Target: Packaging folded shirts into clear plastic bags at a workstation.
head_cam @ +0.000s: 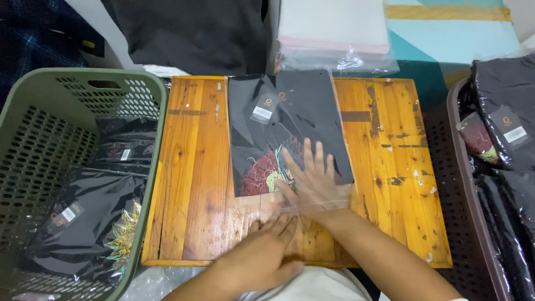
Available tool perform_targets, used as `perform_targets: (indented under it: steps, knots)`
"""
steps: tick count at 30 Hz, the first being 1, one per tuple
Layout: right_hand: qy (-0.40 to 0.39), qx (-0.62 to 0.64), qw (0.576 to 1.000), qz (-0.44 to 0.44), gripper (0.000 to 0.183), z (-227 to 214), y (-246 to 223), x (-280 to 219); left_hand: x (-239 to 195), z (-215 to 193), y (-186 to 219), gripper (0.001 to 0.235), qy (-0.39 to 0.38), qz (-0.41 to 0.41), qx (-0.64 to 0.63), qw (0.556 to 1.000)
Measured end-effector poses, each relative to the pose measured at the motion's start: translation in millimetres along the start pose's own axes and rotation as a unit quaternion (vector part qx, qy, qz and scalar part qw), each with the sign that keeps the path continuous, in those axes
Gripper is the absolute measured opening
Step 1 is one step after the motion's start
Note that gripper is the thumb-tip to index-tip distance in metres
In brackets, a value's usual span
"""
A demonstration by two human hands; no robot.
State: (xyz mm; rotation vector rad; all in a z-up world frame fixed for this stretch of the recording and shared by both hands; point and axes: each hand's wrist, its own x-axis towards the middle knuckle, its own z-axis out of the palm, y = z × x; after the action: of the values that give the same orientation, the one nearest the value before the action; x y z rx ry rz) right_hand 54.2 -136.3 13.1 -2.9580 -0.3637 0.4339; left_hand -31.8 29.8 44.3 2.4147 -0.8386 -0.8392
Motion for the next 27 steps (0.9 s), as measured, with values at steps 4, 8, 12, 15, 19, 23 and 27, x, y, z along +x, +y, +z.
perform_targets:
  steps: [4, 8, 12, 15, 19, 23, 27]
  knots:
    - [0.016, 0.018, 1.0, 0.017, 0.091, 40.1, 23.0, -46.3, -20.0, -55.0, -0.7, 0.057, -0.074, 0.098, -0.117, 0.986]
    - [0.167, 0.044, 0.98, -0.095, 0.097, 73.0, 41.5, -87.9, 7.6, -71.0, -24.8, 0.044, 0.122, 0.017, -0.119, 0.985]
    - [0.055, 0.057, 0.997, 0.005, 0.097, 61.7, 49.5, -122.5, 35.5, -56.7, -67.2, 0.06, 0.219, -0.023, 0.06, 0.974]
    - [0.01, 0.104, 0.991, 0.08, 0.068, 45.5, 64.5, -131.3, 33.0, -56.8, -71.7, 0.045, 0.173, -0.081, 0.065, 0.979]
    - [0.184, 0.084, 0.971, 0.131, 0.039, 15.8, 82.6, -106.6, 38.5, -61.4, -70.9, 0.03, 0.206, -0.102, 0.101, 0.968]
    - [0.378, 0.131, 0.912, -0.088, 0.04, 6.9, 90.5, -31.2, 63.8, -79.8, -54.3, 0.05, 0.292, -0.078, 0.101, 0.948]
    - [0.29, 0.099, 0.95, -0.057, 0.057, -12.4, 64.0, 9.2, 81.5, -83.2, -59.9, 0.067, 0.269, -0.105, 0.103, 0.952]
